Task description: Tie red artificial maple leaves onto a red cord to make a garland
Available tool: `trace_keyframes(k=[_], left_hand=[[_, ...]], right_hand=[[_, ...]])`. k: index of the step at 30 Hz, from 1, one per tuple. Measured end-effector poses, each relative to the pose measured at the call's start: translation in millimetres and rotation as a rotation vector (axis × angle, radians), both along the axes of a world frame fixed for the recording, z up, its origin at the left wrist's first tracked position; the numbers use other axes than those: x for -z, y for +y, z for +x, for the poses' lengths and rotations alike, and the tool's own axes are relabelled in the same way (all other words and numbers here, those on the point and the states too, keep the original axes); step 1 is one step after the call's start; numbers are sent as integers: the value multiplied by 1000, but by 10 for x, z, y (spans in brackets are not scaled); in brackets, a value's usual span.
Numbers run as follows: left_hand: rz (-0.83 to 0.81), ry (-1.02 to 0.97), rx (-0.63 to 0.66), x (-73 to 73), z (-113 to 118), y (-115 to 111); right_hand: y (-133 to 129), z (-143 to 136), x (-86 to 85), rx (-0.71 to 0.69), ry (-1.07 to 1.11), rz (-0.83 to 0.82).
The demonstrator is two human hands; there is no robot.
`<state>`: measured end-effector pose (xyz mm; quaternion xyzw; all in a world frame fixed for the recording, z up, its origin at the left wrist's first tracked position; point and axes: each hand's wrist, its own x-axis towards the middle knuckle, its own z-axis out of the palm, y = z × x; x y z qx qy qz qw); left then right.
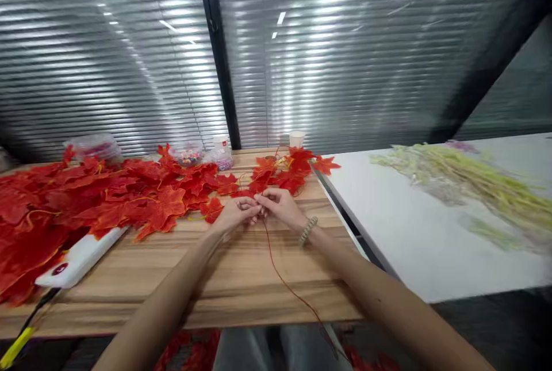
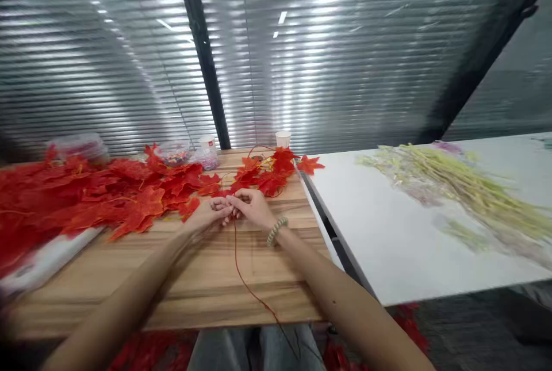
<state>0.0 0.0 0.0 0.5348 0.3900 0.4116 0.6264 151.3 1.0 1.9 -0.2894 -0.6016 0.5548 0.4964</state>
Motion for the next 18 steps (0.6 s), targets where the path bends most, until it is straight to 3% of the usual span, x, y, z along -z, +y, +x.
trace_keyframes(k=[18], left_hand=[[51, 80, 12, -20, -12, -10]], right_hand=[[2, -6, -23, 12, -114, 105]])
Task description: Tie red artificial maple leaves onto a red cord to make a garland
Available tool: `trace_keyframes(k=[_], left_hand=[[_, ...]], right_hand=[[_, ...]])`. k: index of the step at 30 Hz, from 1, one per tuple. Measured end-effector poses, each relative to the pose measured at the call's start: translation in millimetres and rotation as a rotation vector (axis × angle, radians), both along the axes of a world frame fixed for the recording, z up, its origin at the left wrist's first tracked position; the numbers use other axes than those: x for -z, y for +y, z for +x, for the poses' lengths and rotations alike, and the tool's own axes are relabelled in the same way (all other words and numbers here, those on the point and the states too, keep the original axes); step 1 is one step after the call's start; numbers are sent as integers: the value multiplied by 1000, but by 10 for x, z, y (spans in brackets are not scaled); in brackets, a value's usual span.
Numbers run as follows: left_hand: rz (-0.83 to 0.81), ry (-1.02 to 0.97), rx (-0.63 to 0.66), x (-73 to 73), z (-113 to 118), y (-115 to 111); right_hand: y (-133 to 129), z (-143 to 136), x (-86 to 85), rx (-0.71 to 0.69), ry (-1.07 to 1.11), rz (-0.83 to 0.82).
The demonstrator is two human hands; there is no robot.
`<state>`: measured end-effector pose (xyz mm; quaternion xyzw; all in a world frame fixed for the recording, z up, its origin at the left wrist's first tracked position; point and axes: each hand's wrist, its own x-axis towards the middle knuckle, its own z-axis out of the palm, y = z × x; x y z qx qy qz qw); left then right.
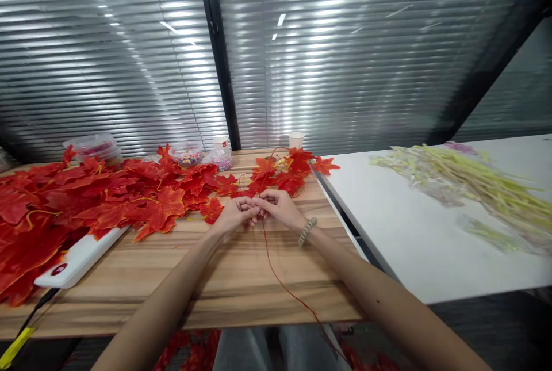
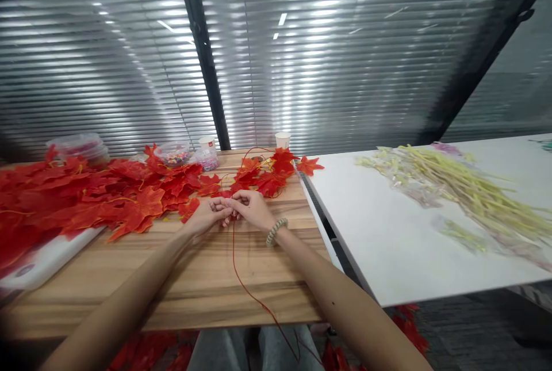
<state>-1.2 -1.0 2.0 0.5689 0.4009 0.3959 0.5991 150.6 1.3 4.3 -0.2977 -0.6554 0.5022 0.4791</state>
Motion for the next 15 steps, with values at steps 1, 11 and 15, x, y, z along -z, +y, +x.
trace_keyframes(k=[1, 11, 15], left_hand=[[0, 5, 1, -2, 1, -3], [3, 36, -13, -26, 7, -22], [4, 38, -7, -36, 14, -35]], right_hand=[[-2, 2, -2, 7, -11, 8], [-9, 25, -26, 33, -76, 45], [-7, 28, -22, 41, -93, 52]])
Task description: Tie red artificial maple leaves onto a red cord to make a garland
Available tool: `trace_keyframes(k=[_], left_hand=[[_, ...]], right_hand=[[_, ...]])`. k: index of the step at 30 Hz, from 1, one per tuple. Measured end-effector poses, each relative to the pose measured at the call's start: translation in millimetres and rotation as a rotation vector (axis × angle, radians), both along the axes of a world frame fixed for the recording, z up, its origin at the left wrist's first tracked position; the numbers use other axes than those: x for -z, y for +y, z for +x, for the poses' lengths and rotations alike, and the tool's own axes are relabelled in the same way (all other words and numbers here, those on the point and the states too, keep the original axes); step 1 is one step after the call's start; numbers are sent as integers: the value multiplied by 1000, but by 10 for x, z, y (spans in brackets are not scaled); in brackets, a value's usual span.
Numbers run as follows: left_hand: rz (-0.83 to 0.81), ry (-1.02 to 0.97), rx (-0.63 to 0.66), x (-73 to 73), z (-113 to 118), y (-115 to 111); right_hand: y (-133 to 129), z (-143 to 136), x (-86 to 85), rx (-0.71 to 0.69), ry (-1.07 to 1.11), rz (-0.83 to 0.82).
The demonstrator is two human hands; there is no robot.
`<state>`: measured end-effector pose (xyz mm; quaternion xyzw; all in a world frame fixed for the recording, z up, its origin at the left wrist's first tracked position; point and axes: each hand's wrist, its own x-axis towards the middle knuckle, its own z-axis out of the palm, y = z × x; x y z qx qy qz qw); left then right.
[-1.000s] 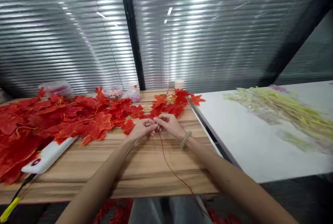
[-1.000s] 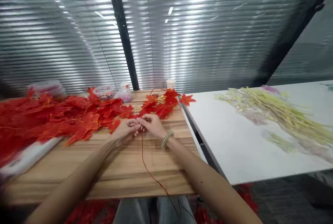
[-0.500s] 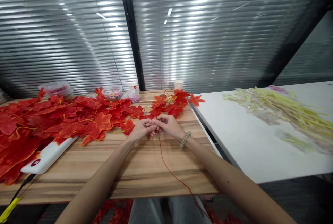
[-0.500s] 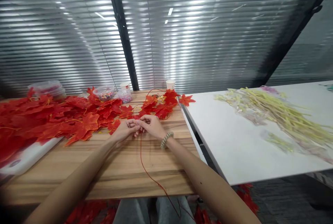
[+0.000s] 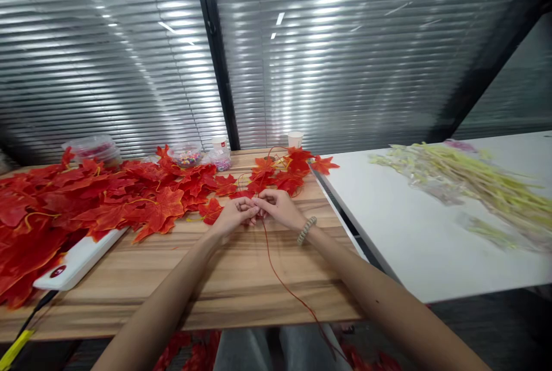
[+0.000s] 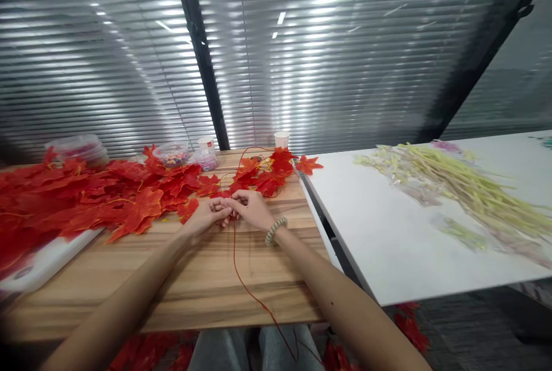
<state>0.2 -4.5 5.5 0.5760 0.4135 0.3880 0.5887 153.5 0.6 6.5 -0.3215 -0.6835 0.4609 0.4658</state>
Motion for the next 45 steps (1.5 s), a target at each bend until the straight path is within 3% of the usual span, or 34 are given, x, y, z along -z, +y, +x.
trace_keyframes(k=[18, 45], left_hand=[[-1, 41, 17, -1, 18, -27], [0, 54, 61, 35, 28, -23]], right_hand=[[-34, 24, -42, 105, -275, 193], [-13, 26, -18, 103, -332, 228]])
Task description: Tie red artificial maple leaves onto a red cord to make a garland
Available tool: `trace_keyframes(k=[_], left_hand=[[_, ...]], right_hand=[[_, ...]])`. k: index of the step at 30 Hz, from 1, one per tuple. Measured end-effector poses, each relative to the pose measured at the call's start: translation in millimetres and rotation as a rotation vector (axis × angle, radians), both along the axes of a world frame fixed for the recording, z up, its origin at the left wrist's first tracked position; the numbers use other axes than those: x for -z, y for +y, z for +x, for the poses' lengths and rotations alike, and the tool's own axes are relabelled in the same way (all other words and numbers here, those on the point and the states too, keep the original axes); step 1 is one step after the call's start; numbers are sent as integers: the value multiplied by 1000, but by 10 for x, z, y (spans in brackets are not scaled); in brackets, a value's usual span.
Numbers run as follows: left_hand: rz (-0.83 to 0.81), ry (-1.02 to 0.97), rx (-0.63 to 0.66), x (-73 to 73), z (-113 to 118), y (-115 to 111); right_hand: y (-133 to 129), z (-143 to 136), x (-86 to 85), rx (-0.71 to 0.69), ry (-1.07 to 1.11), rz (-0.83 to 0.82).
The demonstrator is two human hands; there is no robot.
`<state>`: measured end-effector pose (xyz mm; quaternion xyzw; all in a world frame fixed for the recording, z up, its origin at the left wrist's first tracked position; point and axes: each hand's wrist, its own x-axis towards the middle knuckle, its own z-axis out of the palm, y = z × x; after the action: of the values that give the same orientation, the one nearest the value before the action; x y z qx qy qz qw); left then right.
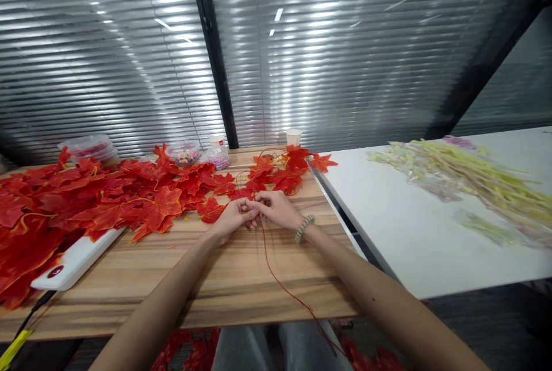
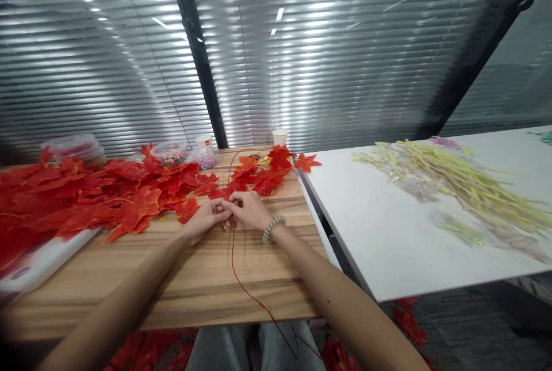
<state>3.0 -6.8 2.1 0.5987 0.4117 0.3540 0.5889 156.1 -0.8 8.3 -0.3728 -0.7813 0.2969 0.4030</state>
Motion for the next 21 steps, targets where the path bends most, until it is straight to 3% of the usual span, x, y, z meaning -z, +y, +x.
trace_keyframes(k=[21], left_hand=[[30, 40, 5, 32, 1, 20]], right_hand=[[15, 22, 20, -8, -42, 11]])
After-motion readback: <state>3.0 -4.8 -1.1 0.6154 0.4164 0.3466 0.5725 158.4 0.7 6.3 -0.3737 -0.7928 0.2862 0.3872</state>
